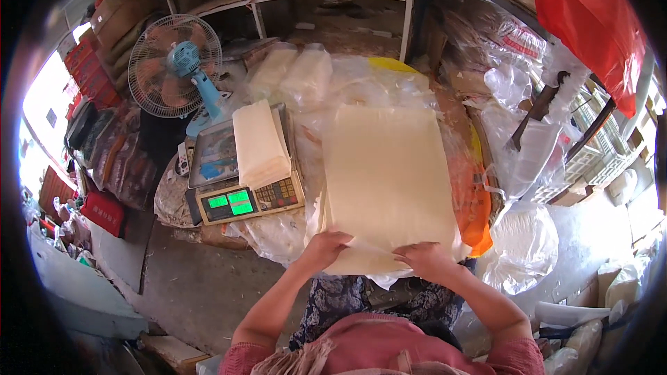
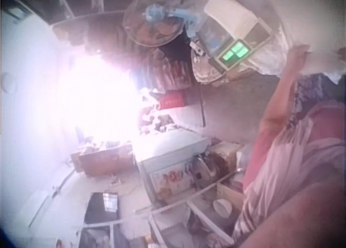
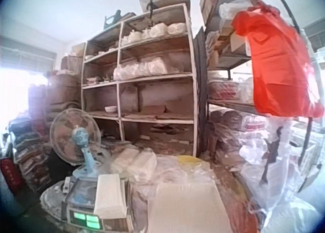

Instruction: The person picks up thin rectangular sheets by hand, folds them, and places the folded stacks onto a digital scale.

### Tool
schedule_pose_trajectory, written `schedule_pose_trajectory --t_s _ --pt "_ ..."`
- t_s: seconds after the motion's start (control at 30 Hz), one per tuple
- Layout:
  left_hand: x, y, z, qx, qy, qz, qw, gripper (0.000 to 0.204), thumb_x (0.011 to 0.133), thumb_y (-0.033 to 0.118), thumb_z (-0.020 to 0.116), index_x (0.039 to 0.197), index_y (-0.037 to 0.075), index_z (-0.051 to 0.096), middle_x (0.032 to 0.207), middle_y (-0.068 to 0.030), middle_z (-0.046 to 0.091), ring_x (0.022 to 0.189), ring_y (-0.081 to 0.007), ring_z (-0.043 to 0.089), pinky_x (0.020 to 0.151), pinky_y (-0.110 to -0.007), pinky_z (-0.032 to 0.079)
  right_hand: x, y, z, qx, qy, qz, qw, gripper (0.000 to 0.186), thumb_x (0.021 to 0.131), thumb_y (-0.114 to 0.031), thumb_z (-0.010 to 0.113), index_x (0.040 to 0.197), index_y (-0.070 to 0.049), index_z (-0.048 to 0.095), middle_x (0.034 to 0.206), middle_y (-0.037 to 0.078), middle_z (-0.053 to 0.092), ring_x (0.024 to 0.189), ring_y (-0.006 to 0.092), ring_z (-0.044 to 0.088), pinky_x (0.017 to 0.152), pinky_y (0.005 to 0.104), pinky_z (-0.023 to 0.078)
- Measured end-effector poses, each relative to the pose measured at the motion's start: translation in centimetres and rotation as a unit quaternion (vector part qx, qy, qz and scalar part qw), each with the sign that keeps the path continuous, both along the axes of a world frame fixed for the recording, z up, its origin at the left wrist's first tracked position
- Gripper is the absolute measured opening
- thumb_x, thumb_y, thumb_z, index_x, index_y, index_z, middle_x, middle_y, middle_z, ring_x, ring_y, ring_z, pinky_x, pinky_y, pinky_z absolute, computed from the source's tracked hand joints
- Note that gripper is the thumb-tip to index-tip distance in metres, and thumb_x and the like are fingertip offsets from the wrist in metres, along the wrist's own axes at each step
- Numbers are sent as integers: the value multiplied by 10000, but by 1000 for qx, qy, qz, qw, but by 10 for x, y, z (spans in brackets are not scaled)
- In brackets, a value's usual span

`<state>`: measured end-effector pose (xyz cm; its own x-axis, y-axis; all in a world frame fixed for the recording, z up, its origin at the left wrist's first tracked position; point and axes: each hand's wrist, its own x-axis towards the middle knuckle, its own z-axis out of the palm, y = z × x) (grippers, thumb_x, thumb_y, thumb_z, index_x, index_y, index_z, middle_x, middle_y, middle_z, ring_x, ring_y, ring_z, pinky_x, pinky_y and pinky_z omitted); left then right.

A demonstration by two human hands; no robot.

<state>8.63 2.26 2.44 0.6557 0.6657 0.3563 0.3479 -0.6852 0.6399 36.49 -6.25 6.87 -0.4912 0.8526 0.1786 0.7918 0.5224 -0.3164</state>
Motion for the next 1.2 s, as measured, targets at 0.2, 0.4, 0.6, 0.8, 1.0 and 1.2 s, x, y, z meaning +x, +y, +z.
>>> schedule_pose_trajectory --t_s 0.2,0.4,0.6,0.8,1.0,1.2 --pt "-20 3 20 -249 -178 255 917 191 848 -50 548 1010 -30 648 772 -69 661 713 -116 633 661 -273 528 38 21 93 -48 -66 -162 983 199 847 -232 613 974 -79 592 862 111 659 783 361 633 656 438 499" --pt "37 33 20 207 76 261 940 553 833 260 657 1322 85 467 1350 -164 424 1278 -330 378 1016 -495 323 52 166 21 -41 -84 -281 955 235 788 -217 671 940 -46 614 948 184 646 921 331 630 779 472 488" --pt "52 17 -37 64 282 170 942 658 834 529 563 1329 108 463 1429 -105 352 1338 -348 299 1016 -653 233 37 176 -26 143 -211 -316 914 347 831 -220 615 1146 -85 565 1237 137 528 1225 293 448 990 534 343" --pt "48 11 -38 107 232 168 952 592 831 438 594 1306 108 470 1351 -158 400 1284 -388 342 979 -682 265 0 99 -47 66 -44 -206 975 519 894 -304 539 1362 -108 430 1447 169 330 1360 364 272 1063 611 214" --pt "-1 34 8 75 360 164 915 511 746 221 652 1220 85 518 1181 -132 537 1111 -305 509 895 -452 403 -15 94 -65 -35 8 -225 974 516 933 -340 480 1388 -112 395 1475 193 288 1357 360 290 1066 593 232" --pt "22 19 48 175 11 259 950 587 662 41 715 1206 63 496 1146 -154 527 1095 -301 508 921 -383 392 -60 84 18 66 30 -104 992 515 789 -46 547 1298 -81 477 1244 158 562 1169 321 521 975 499 400"
